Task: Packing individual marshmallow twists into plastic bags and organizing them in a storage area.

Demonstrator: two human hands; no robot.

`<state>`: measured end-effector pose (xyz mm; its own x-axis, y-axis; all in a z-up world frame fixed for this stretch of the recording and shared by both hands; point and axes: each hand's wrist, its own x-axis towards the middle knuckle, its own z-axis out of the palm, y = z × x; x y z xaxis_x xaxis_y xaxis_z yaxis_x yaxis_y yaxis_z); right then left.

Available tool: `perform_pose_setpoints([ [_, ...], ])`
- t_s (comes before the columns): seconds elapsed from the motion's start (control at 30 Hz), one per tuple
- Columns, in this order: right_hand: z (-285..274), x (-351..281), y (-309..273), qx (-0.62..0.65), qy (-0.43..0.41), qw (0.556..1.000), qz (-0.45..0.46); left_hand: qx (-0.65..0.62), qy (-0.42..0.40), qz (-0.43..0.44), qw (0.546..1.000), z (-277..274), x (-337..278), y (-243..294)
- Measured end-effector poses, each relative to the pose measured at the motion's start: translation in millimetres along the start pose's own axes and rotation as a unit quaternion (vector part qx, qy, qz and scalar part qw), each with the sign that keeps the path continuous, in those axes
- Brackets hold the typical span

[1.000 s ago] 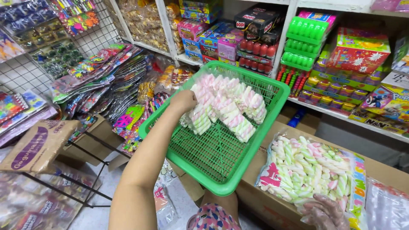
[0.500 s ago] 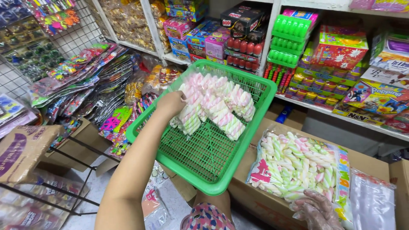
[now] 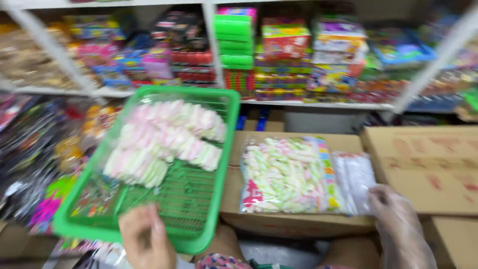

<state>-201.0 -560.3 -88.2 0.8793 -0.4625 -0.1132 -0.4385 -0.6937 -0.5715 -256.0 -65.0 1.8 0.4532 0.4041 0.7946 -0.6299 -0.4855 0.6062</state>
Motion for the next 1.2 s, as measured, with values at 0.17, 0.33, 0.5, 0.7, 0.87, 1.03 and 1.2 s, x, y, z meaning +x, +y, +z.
perform_pose_setpoints([
  [0.17, 31, 6, 2, -0.178, -0.039, 0.983, 0.024, -0.175, -0.008, 0.043, 0.984, 83, -88, 16],
  [0.33, 27, 2, -17, -0.221, 0.005, 0.974, -0.055, -0.264, -0.348, -0.117, 0.892, 100, -126, 52],
  [0.5, -10, -29, -52, 0.083, -0.050, 0.992, 0.077, -0.362, -0.386, -0.278, 0.802, 130, -157, 33],
  [0.7, -2, -97, -42, 0.008, 0.049, 0.983, -0.178, -0.344, -0.535, -0.527, 0.564, 171, -176, 16],
  [0.87, 78, -131, -12, -0.062, -0.061, 0.880, -0.467, -0.333, -0.486, -0.561, 0.581, 209, -166, 12],
  [1.03, 24, -148, -52, 0.095, 0.050, 0.862, -0.496, -0.259, -0.530, -0.440, 0.677, 175, -164, 11],
  [1.2, 20, -138, -76, 0.035, -0.064, 0.928, -0.366, -0.223, -0.514, -0.292, 0.775, 132, -149, 19],
])
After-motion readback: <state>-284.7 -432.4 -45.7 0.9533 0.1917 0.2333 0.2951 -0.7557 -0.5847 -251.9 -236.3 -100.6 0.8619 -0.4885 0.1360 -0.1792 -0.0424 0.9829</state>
